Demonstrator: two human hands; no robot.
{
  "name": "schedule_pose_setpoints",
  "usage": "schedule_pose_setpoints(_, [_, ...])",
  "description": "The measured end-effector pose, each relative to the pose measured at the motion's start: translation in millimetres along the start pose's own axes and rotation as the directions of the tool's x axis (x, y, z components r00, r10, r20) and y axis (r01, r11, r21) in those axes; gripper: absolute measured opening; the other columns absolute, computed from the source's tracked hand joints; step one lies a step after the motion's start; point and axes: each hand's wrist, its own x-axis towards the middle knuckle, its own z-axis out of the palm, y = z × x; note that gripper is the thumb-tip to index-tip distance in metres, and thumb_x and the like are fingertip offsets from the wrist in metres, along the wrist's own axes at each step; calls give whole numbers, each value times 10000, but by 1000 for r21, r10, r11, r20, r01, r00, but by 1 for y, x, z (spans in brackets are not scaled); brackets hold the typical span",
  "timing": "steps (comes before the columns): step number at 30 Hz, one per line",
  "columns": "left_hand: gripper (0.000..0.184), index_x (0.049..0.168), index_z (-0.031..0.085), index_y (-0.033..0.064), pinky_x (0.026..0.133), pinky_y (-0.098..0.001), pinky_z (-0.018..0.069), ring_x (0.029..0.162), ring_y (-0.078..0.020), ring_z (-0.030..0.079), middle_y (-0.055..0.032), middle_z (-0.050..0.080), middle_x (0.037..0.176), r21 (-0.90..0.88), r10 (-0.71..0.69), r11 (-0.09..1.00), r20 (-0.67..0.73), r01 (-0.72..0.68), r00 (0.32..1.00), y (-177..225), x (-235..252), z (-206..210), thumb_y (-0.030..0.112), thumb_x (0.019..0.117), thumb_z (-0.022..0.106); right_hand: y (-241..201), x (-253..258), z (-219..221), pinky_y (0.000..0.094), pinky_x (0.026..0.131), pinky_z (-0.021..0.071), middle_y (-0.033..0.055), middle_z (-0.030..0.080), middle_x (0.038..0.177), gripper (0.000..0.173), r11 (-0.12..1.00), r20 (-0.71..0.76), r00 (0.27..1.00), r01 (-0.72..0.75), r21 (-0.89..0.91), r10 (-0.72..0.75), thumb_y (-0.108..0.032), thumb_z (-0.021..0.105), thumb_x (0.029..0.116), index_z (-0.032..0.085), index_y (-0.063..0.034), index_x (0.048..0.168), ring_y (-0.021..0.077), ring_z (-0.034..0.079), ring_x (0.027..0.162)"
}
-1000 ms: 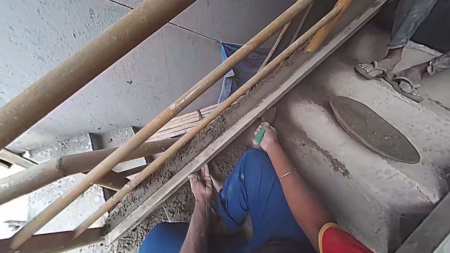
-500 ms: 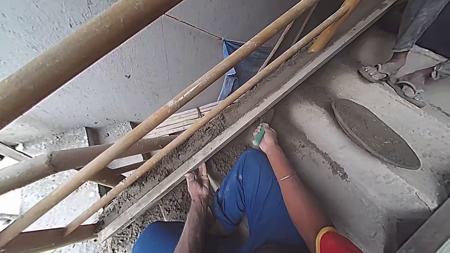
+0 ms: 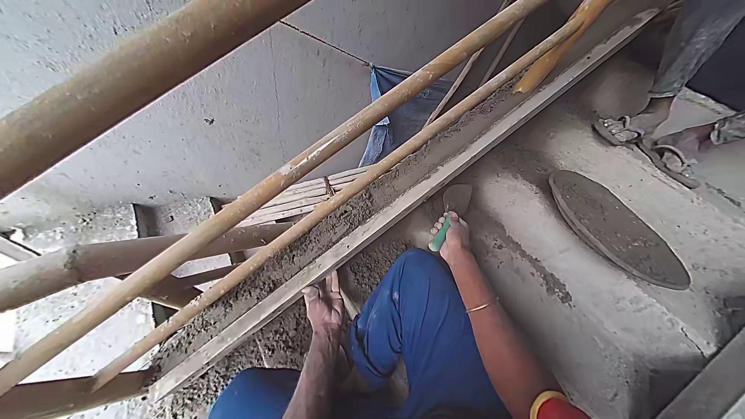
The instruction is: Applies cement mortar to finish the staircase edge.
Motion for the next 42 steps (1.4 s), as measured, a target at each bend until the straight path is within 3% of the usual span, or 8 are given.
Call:
schedule_pose_setpoints(3, [421, 1531, 253, 201, 958, -489, 591, 1244, -319, 629, -127, 535, 1447, -8, -22, 1000, -42, 22, 999, 0, 2, -1, 335, 1134, 287, -45, -16, -31, 285, 481, 528, 59, 540, 789, 344, 886, 92, 962, 274, -374, -259, -274, 325, 1146, 513, -22, 1285, 135, 547, 538])
schedule_pose_setpoints(7, [395, 1509, 251, 194, 914, -472, 610, 1188, -301, 662, -120, 566, 1398, 30, -27, 999, -56, 29, 998, 0, 1, 0, 325, 1137, 267, -172, -17, -55, 371, 599, 565, 113, 630, 869, 392, 229, 287, 935, 332, -915, -206, -324, 384, 1131, 553, -32, 1333, 190, 620, 616])
schedule_pose_setpoints(10, [403, 1512, 258, 188, 922, -472, 606, 1196, -296, 656, -112, 562, 1401, 26, -25, 999, -54, 26, 998, 0, 4, -2, 335, 1137, 262, -244, 9, -45, 475, 610, 570, 172, 659, 825, 430, -136, 307, 936, 286, -948, -170, -400, 411, 1117, 608, -26, 1194, 277, 645, 604])
schedule_pose_setpoints(13, [425, 1527, 245, 185, 937, -474, 601, 1222, -302, 641, -117, 538, 1433, 23, -32, 999, -53, 33, 998, -1, 3, -1, 351, 1136, 254, -291, 36, -15, 512, 613, 561, 205, 660, 832, 450, -312, 239, 959, 184, -932, -149, -398, 393, 1120, 606, -3, 1146, 325, 651, 631])
schedule_pose_setpoints(18, [415, 1521, 247, 183, 946, -469, 596, 1233, -294, 631, -110, 529, 1435, 39, -23, 999, -64, 25, 998, -1, 3, 0, 333, 1135, 274, -327, 58, 25, 404, 555, 522, 140, 591, 724, 432, -378, 145, 969, 60, -924, -201, -364, 433, 1112, 614, 19, 1031, 235, 586, 566])
schedule_pose_setpoints(24, [404, 1519, 252, 173, 922, -487, 605, 1205, -316, 648, -132, 543, 1418, 25, -19, 999, -76, 21, 997, 0, 1, 4, 303, 1137, 287, -311, 42, 43, 424, 582, 541, 155, 613, 763, 395, -494, 191, 975, 114, -862, -110, -347, 464, 1106, 640, 7, 1104, 250, 610, 600])
schedule_pose_setpoints(29, [401, 1514, 251, 163, 932, -487, 600, 1215, -323, 641, -153, 537, 1418, 20, -22, 1000, -82, 24, 996, -1, 2, 3, 291, 1136, 297, -272, 13, 45, 604, 794, 542, 268, 674, 1051, 408, -647, 293, 956, 227, -727, 6, -344, 477, 1096, 663, 18, 1126, 414, 685, 925])
schedule_pose_setpoints(42, [429, 1538, 212, 168, 931, -508, 592, 1202, -350, 638, -186, 506, 1432, -14, -26, 1000, -119, 25, 993, -2, 5, 2, 258, 1133, 323, -108, -101, 66, 564, 743, 574, 154, 691, 962, 290, -645, 418, 870, 479, -595, 260, -357, 520, 1066, 642, -94, 1074, 352, 705, 916])
